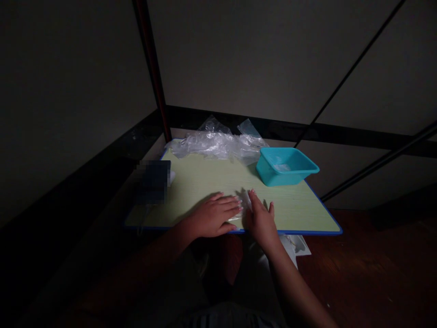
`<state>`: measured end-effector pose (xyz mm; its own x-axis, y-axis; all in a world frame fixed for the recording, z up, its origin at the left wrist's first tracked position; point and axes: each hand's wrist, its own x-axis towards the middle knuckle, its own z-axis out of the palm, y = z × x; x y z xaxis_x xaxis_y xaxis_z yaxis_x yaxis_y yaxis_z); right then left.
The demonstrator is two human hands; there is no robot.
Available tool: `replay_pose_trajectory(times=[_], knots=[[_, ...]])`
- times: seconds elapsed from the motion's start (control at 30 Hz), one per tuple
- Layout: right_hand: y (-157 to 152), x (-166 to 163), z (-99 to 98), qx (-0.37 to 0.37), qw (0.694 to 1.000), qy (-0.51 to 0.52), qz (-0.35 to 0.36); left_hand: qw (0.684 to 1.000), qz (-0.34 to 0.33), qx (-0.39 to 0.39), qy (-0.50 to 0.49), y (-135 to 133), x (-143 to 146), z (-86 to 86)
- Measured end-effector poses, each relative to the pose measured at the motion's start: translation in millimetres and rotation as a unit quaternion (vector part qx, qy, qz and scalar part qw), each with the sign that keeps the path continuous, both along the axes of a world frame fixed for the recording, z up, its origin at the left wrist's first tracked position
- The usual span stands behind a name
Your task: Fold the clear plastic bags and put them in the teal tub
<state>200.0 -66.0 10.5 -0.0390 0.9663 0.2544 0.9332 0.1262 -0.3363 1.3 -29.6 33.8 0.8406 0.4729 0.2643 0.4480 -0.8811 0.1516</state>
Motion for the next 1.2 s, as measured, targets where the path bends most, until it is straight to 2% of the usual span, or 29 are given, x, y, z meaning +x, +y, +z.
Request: replay_pose_trajectory(times=[0.17,0.47,0.7,0.97,1.2], knots=[[1.1,-4.5,3.1,-0.005,0.997,-0.071,0.019,0.998,0.064,-0.004,-0.012,-4.9,-10.2,-4.3],[5.3,-6.7,11.2,-0.028,0.983,-0.149,0.106,0.998,0.057,-0.017,0.003,-6.3,-15.9,-9.9],[0.7,-16.0,17.4,-0.063,0.977,-0.137,0.153,0.998,0.067,-0.013,-0.008,-7.2,-14.6,-9.6],[-2.6,-24.5,12.6,-0.038,0.973,-0.154,0.169,0.997,0.078,-0.001,-0.021,-10.5,-13.8,-5.8],[-3.8,-23.0,13.2,-0.029,0.966,-0.172,0.191,0.992,0.085,0.026,-0.091,-11.9,-16.4,-3.1]])
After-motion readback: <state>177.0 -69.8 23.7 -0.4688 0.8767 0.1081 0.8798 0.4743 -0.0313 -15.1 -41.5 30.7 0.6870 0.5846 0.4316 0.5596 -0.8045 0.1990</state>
